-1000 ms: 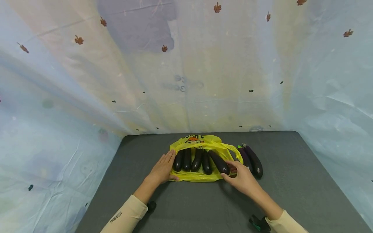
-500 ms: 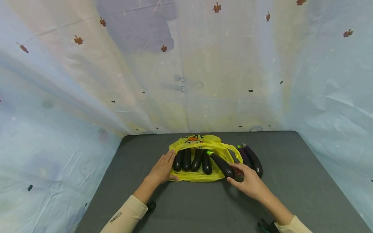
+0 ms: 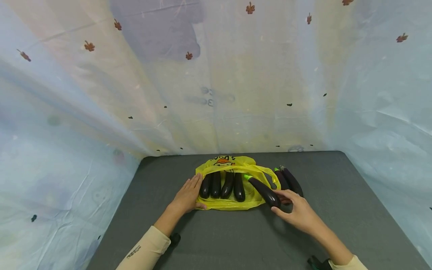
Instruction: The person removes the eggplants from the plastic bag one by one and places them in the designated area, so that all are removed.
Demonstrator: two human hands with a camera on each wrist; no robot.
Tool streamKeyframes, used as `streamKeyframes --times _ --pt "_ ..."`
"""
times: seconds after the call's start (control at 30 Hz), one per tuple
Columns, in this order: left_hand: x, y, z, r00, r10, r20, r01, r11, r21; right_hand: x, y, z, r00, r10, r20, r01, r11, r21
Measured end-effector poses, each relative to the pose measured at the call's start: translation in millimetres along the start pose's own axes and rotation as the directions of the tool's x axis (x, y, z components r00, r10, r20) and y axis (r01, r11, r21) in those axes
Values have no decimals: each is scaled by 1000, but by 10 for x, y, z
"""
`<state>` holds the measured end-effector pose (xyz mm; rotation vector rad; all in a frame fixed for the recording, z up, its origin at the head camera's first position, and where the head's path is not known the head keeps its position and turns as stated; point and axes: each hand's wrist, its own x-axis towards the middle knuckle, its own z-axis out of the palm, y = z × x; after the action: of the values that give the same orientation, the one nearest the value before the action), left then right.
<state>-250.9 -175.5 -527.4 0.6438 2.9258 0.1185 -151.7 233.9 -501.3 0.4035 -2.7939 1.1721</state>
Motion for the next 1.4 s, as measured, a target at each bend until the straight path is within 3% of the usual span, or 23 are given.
streamKeyframes --times 0.2,0.9,1.4 --pt "-1 -8 7 1000 -3 6 3 1000 -5 -23 27 -62 1000 -25 -7 26 1000 12" --pt "7 1 9 1000 -13 19 13 1000 -5 -68 133 -314 985 -75 -157 67 996 -56" --pt "7 -19 32 1000 -13 9 13 1000 -1 -78 303 -415 972 29 -235 -54 993 -101"
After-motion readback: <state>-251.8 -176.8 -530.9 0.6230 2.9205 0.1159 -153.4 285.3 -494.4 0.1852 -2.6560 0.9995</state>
